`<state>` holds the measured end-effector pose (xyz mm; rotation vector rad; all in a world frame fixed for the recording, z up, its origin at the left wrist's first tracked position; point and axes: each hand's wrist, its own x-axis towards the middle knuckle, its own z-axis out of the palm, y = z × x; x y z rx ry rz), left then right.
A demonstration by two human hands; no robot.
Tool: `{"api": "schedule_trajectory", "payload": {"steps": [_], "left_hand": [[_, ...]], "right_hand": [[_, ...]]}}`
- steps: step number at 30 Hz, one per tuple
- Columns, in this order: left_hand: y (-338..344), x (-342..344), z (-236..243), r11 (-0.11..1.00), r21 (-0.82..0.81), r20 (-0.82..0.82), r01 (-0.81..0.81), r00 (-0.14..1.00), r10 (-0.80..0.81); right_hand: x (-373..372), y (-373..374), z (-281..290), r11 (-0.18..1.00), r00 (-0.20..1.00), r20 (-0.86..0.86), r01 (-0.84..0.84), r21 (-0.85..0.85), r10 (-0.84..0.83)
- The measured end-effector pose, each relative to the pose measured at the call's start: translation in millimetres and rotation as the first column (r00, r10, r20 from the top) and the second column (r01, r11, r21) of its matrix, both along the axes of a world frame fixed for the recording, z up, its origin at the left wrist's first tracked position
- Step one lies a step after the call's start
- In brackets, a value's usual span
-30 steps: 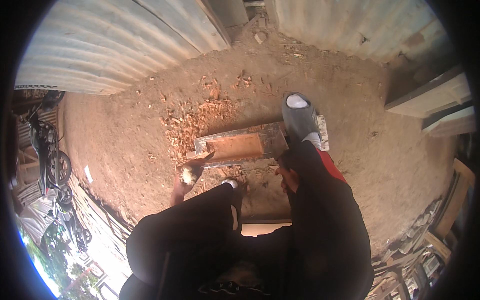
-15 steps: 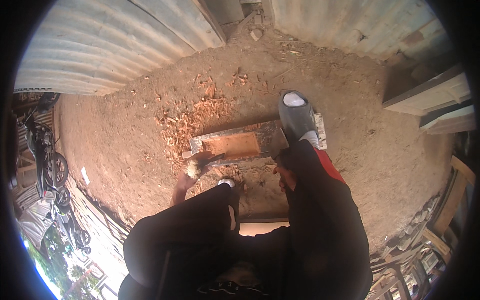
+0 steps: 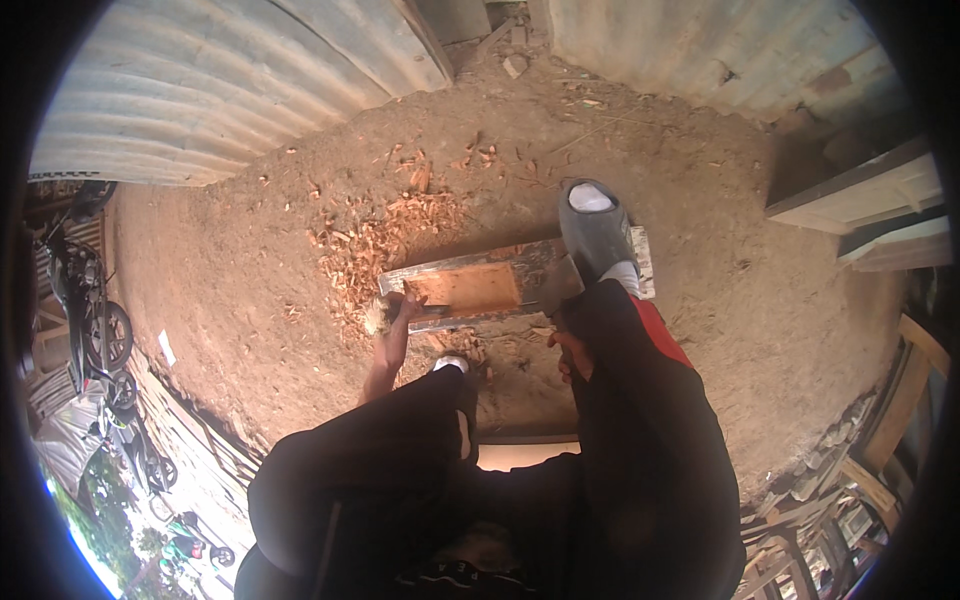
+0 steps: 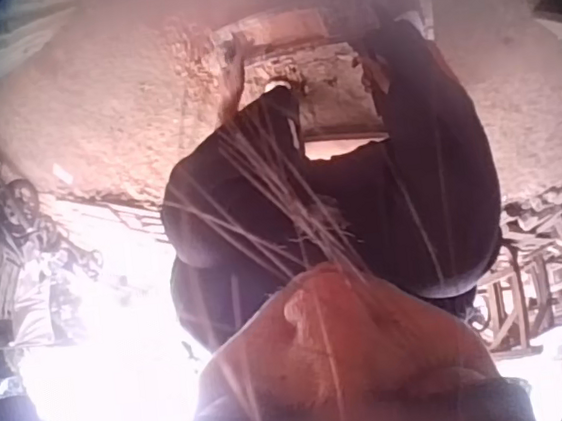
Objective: The person uses a small axe to repeatedly strike and carve a rectangular wooden block placed on the ground. Wood shavings accumulate around the block as the person continues to shape the wood by hand.
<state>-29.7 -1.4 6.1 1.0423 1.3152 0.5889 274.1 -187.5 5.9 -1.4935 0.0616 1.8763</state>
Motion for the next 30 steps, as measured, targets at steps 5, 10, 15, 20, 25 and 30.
{"api": "schedule_trajectory", "payload": {"steps": [5, 10, 15, 20, 25, 30], "left_hand": [[-3.5, 13.5, -14.9, 0.970, -0.052, 0.157, -0.238, 0.957, 0.243], [-11.2, 0.3, -17.9, 0.975, 0.005, 0.042, -0.223, 0.974, 0.222], [-13.9, -48.3, -31.5, 0.976, 0.171, -0.064, -0.132, 0.987, 0.145], [4.9, -71.4, -11.0, 0.979, 0.194, -0.317, 0.055, 0.948, 0.010], [-0.5, -8.1, 12.2, 0.979, 0.175, -0.038, -0.103, 0.993, 0.111], [-14.3, -17.1, -25.3, 0.984, 0.153, -0.043, -0.088, 0.994, 0.096]], "right_hand": [[-0.6, 4.1, -0.5, 1.000, 1.000, -0.013, -0.017, 0.007, 0.017], [-0.7, 8.3, 10.9, 0.999, 1.000, -0.004, -0.031, 0.039, 0.031], [1.4, 5.1, 7.6, 0.998, 1.000, 0.008, -0.029, 0.047, 0.029], [3.1, 3.2, 7.6, 1.000, 1.000, -0.011, -0.018, 0.022, 0.019], [-0.6, 2.6, 6.8, 1.000, 0.999, -0.042, -0.014, 0.008, 0.014], [0.5, -1.0, 6.0, 1.000, 0.999, -0.038, -0.015, -0.004, 0.015]]}}
